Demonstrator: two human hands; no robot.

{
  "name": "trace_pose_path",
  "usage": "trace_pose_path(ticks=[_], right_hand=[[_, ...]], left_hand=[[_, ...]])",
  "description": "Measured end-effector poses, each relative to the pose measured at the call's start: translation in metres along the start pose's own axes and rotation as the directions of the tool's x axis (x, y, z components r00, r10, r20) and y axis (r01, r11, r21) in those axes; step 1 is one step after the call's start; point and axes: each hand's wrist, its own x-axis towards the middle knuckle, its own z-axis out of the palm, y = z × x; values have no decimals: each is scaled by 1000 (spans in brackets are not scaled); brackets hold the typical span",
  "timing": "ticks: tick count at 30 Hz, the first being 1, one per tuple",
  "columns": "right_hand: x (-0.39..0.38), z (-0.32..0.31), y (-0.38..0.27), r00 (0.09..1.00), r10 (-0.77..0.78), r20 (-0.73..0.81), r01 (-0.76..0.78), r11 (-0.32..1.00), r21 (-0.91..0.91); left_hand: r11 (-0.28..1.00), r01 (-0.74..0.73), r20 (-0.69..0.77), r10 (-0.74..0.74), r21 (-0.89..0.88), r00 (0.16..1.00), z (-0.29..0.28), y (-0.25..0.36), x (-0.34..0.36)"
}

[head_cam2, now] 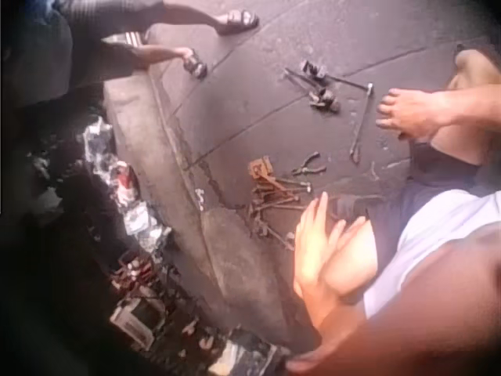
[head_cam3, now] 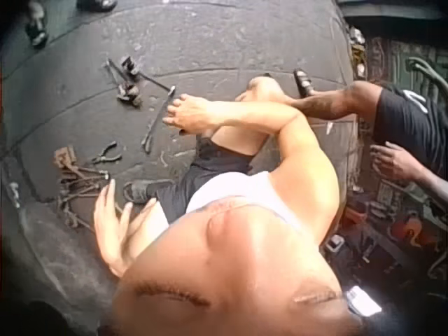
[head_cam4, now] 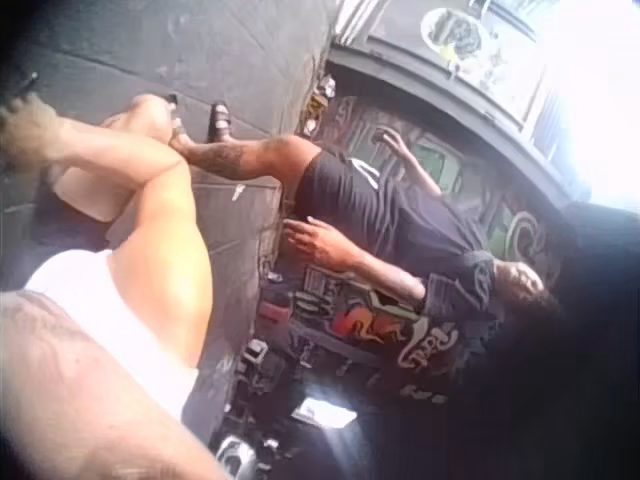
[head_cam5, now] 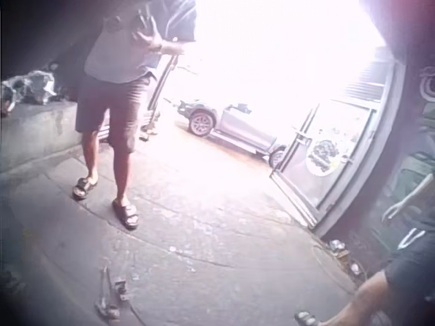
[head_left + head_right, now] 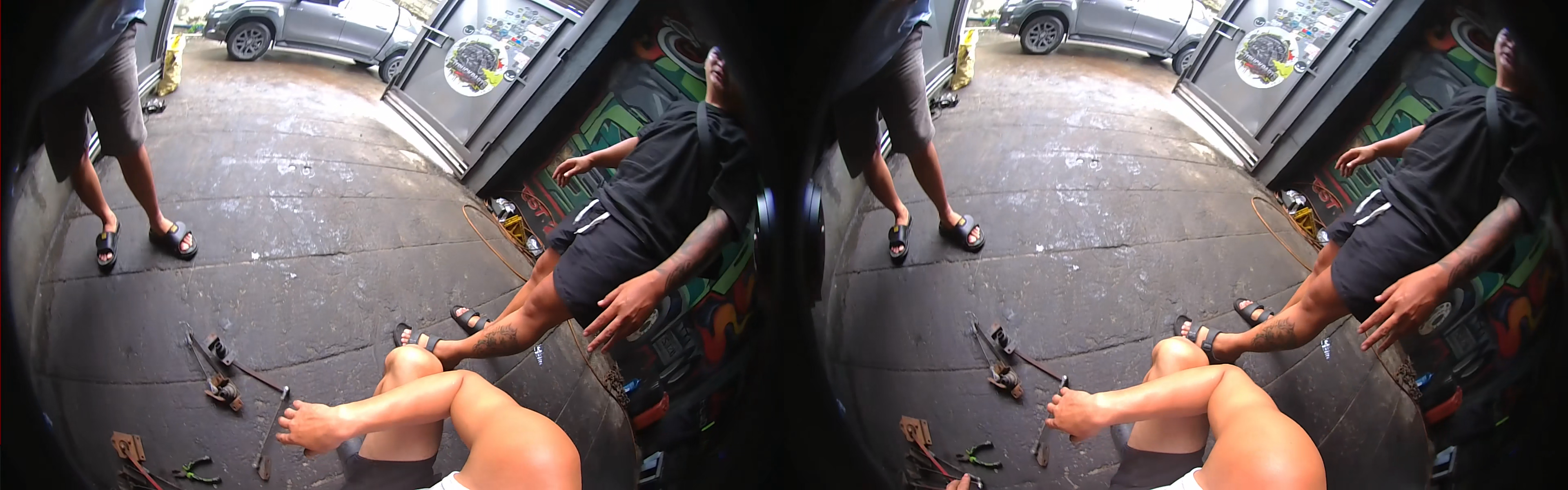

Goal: The person sits on a concrete floor and uses pliers to manipulate and pull at components on a metal mechanical assembly while other people stand around.

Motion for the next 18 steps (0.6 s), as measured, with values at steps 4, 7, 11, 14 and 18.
trace_pose_path(ticks=[4, 7, 11, 14, 18], right_hand=[[9, 14, 2, 999, 6, -49, -5, 999, 36], [21, 12, 4, 999, 4, -50, -3, 1000, 13], [25, 11, 5, 997, -4, -76, 3, 1000, -8], [28, 7, 0, 996, -19, -87, 18, 1000, -5], [28, 6, 3, 997, -20, -76, 20, 1000, -6]], left_hand=[[977, 209, 102, -204, -42, 974, 16, -32, -66], [955, 293, 160, -282, -52, 946, 10, -35, -68], [911, 405, 321, -361, -78, 875, 9, -39, -76], [910, 403, 356, -346, -97, 868, 9, -44, -75], [908, 401, 352, -338, -123, 873, 9, -32, -68]])
